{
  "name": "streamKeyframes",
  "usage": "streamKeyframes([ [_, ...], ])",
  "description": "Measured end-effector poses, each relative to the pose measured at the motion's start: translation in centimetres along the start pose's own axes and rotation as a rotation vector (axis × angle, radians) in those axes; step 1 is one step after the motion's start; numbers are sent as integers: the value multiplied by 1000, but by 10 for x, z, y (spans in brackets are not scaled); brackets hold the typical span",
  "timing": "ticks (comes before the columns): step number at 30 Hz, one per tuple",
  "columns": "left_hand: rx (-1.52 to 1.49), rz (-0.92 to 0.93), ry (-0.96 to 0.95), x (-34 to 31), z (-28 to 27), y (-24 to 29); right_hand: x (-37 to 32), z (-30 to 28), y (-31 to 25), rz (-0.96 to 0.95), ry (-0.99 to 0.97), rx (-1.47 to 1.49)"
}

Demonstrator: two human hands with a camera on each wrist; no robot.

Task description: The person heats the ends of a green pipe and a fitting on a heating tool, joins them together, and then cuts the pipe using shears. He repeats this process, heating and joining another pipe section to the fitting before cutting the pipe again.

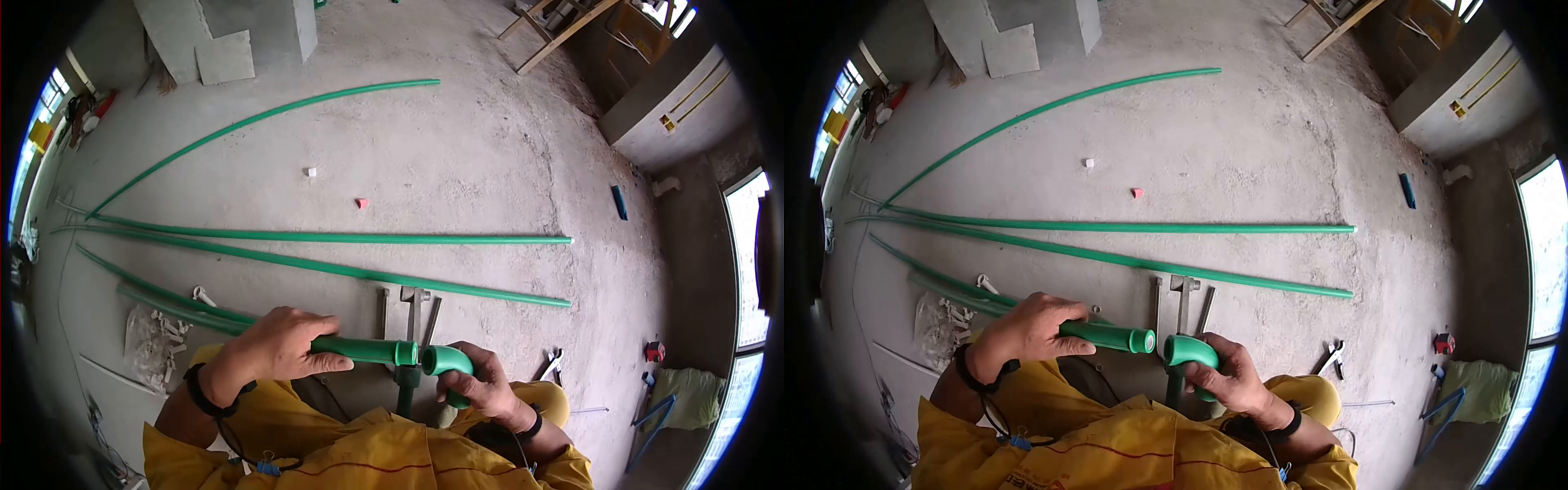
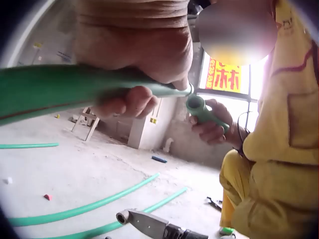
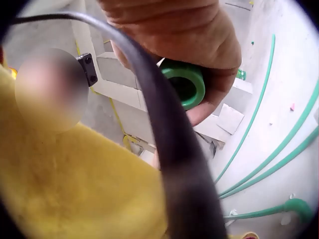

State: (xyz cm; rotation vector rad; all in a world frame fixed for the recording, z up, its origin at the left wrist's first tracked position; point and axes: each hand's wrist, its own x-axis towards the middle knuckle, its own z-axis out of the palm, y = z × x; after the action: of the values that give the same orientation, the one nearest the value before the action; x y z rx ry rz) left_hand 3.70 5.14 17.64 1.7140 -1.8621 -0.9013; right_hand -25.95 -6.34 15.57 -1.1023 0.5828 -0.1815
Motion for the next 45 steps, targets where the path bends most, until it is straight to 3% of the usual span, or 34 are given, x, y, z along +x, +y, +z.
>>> streamKeyframes([
  [20, 38, 5, -60, 11, 19, -2, 4, 7, -3, -59, 62, -23],
  [23, 45, 16, -55, 8, 20, 1, 0, 5, -9, -42, 118, -95],
  [29, 48, 68, 19, -5, 19, 15, -14, 18, -50, -184, 69, -615],
  [34, 23, 104, 79, -20, 8, -12, -5, 15, -69, -88, 24, -755],
  [36, -79, -70, -35, -47, -13, -43, 1, 13, -77, -143, -42, -836],
  [37, -89, -64, -30, -56, -17, -51, 2, 14, -77, -136, -40, -847],
  [40, -39, -146, 0, -70, -17, -70, 9, 19, -77, -164, -116, -798],
  [43, 83, -26, 101, -75, -8, -77, 13, 27, -80, -179, -136, -821],
  [45, 133, 109, 276, -75, -5, -77, 15, 29, -85, -186, -151, -902],
])
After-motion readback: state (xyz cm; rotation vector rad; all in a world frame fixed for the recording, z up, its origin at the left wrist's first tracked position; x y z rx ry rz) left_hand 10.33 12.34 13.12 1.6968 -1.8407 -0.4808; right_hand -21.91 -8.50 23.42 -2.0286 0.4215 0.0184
